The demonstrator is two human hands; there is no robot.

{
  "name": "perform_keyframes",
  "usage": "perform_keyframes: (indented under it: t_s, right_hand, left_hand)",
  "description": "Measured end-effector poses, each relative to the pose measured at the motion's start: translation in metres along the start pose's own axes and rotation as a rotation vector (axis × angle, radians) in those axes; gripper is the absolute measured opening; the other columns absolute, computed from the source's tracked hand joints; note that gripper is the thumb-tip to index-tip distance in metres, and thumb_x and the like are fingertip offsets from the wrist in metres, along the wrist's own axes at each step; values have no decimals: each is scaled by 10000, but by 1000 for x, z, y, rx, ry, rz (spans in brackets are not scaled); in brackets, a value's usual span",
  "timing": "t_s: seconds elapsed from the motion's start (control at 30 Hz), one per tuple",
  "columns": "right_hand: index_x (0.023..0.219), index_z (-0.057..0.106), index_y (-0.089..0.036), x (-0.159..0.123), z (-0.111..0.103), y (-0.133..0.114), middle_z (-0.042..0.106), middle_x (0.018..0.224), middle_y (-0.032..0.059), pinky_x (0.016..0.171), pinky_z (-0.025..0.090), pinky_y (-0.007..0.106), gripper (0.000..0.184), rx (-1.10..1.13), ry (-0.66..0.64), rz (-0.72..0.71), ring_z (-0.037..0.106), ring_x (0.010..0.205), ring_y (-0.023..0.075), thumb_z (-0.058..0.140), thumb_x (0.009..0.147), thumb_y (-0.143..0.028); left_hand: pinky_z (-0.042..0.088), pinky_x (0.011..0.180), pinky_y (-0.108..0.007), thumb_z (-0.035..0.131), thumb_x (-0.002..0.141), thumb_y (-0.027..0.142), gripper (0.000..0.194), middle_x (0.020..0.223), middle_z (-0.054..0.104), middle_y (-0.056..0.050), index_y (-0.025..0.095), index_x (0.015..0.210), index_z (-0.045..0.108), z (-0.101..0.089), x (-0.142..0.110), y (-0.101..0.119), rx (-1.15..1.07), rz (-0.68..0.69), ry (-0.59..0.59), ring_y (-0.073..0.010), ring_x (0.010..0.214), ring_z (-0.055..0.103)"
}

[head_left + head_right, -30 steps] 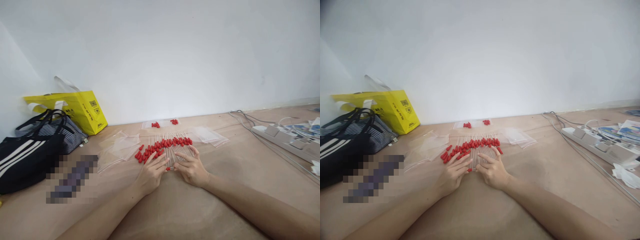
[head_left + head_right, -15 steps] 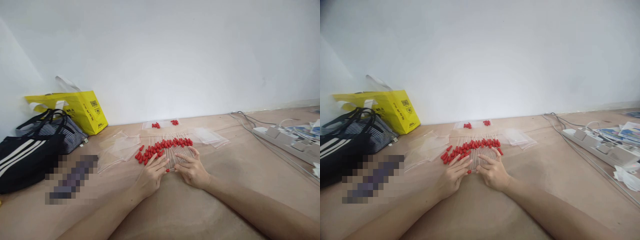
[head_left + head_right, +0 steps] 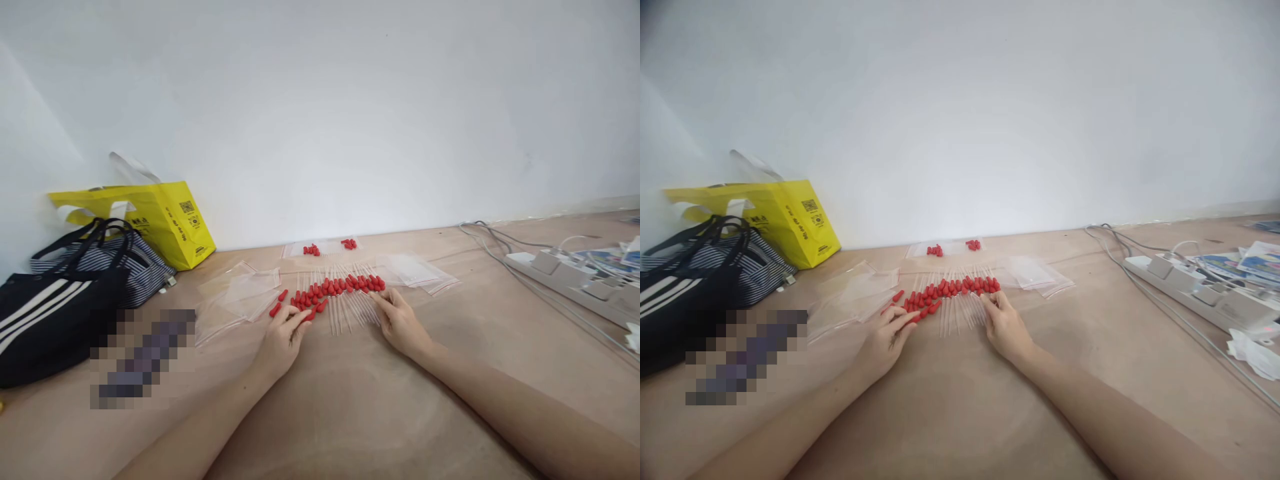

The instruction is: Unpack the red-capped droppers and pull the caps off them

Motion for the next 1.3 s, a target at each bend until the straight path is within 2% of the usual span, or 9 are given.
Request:
perform_keyframes:
  t_s: [0.13,0.27,0.37,0.47,0.57,0.8,1.03,1.17,1.3]
  right_hand:
    - [973,551,-141,0,11,13,480,794,75,640,464,275,284,-40,-51,42,506,724,167,361,777,-60]
    - [952,538,-125,0,21,17,476,838,93,668,466,292,299,-58,-84,78,497,771,178,351,744,-18]
    - [955,532,-116,1,27,15,473,872,105,703,462,302,303,-41,-125,81,486,816,186,351,735,-9]
    - [915,545,-113,4,29,13,476,862,110,724,453,315,262,-42,-156,74,474,827,196,360,751,-26]
    - [875,552,-126,5,30,11,483,833,99,721,445,316,217,-38,-181,67,474,811,194,365,782,-66]
    - [880,576,-142,6,21,7,533,867,98,746,390,328,180,-134,-165,79,465,867,214,416,806,-176]
    - [849,616,-206,7,1,4,595,864,45,681,301,323,159,-236,-94,100,472,828,197,468,792,-219]
    - [816,629,-225,6,-11,17,609,834,25,692,284,317,165,-224,-50,183,484,819,183,466,798,-214]
    - [779,636,-227,6,-17,26,610,805,25,684,284,312,146,-206,-20,207,489,787,180,490,783,-234]
  left_hand:
    - [471,688,-283,394,806,206,278,818,529,-51,156,1006,581,-10,0,-37,77,-151,37,-154,760,548]
    - [474,614,-272,447,724,218,285,761,551,-36,152,973,567,-16,-2,-79,130,-342,-36,-149,664,548]
    - [464,560,-252,486,686,265,235,721,557,-19,151,887,525,-22,-5,-98,103,-492,-36,-137,605,543]
    - [448,536,-241,484,693,312,159,637,547,12,174,770,483,-21,-5,-98,54,-535,-40,-126,555,534]
    - [440,553,-247,491,702,364,183,624,565,11,182,718,481,-17,-4,-92,57,-541,-58,-136,575,546]
    - [403,776,-336,464,741,423,275,817,604,-52,195,738,616,-15,20,-77,323,-388,-57,-215,834,529]
    - [342,842,-426,491,685,453,300,1100,526,-99,213,707,669,21,50,-99,504,-611,-336,-316,1076,390]
    - [360,796,-464,527,643,422,312,1016,562,-171,150,697,671,35,58,-110,508,-666,-393,-361,1024,425]
    - [382,762,-473,491,683,384,314,1032,545,-200,117,702,655,26,63,-106,526,-665,-376,-376,1021,422]
Point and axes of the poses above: each hand's wrist, its own x-axis towards the middle knuckle, its own z-axis out of the palm, y = z × x, the point moved 9 cm from there along x, towards the middle knuckle
